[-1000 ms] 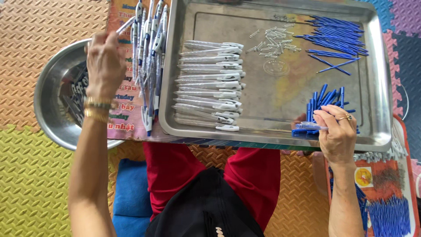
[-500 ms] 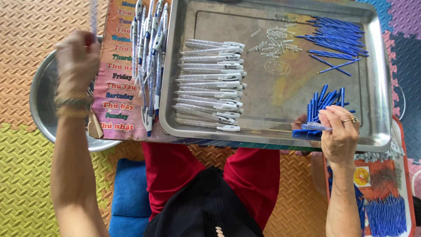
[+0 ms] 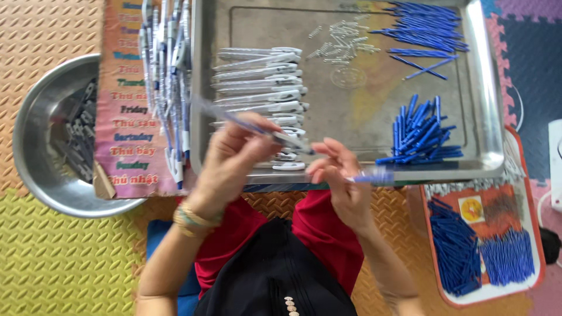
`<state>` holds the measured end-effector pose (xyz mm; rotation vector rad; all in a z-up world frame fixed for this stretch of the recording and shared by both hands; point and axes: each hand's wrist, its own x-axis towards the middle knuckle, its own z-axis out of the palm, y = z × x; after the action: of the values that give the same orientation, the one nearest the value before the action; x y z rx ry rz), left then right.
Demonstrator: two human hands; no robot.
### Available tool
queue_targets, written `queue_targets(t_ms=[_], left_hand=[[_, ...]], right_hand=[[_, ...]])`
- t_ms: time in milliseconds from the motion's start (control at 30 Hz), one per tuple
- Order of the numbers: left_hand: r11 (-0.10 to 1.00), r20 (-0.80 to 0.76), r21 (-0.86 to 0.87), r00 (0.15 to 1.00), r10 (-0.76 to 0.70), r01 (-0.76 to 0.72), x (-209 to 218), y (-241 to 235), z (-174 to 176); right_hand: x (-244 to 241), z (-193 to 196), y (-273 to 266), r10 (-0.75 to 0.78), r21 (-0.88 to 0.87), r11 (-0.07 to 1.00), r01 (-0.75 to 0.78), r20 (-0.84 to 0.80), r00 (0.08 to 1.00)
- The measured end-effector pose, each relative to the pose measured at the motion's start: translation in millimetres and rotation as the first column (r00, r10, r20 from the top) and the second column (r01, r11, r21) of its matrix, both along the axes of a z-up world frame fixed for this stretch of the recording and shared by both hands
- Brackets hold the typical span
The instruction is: The person assembles blue ballpoint pens by inserting ink cartridges into clear plastic barrels and attaching blue caps. The person picks up components from a metal tray and places the finished pens into a metal bowl.
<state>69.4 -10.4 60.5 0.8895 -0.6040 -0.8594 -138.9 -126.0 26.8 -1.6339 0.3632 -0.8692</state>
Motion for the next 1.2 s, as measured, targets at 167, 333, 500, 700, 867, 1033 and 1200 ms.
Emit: queue_targets(t_ms=[167,333,500,700,867,1033,1200], left_hand=[[0.998,0.027,-0.021,0.998,-0.065,0.066,-33.7,-8.0,-11.2],[0.981,-0.002,-0.020,0.982,-0.191,0.191,-47.7,-2.3,-11.2],[0.824,-0.322,0.091,0.799,-0.508,0.560,-45.4,3.6,-0.5],[0.815,-0.436,0.092,0.759,-0.484,0.572,-59.8,-7.5,-27.8],[0.832,-0.482,0.072,0.749,-0.454,0.551,-57.6,-12.5,-34.4],[0.839,-0.459,0.055,0.760,-0.460,0.541,-58.1,-19.4,-48.5],[0.844,-0.449,0.057,0.769,-0.455,0.533,-58.5,-20.9,-44.7]], right_hand=[[6.3,-3.4,-8.5,-0.057,0.217,0.976,0.027,0.132,0.990],[-3.4,-1.3,-28.1,-0.133,0.316,0.946,0.066,0.195,0.972],[-16.0,9.5,-49.4,-0.003,0.021,1.000,0.002,0.033,0.999],[-10.8,16.0,-45.1,-0.171,0.038,0.985,0.169,0.068,0.983],[-31.2,10.3,-57.6,-0.232,0.113,0.970,0.215,0.168,0.958],[-43.8,14.2,-39.6,-0.071,0.296,0.955,0.016,0.175,0.982],[-27.2,32.8,-17.8,-0.131,0.101,0.987,0.124,0.064,0.989]])
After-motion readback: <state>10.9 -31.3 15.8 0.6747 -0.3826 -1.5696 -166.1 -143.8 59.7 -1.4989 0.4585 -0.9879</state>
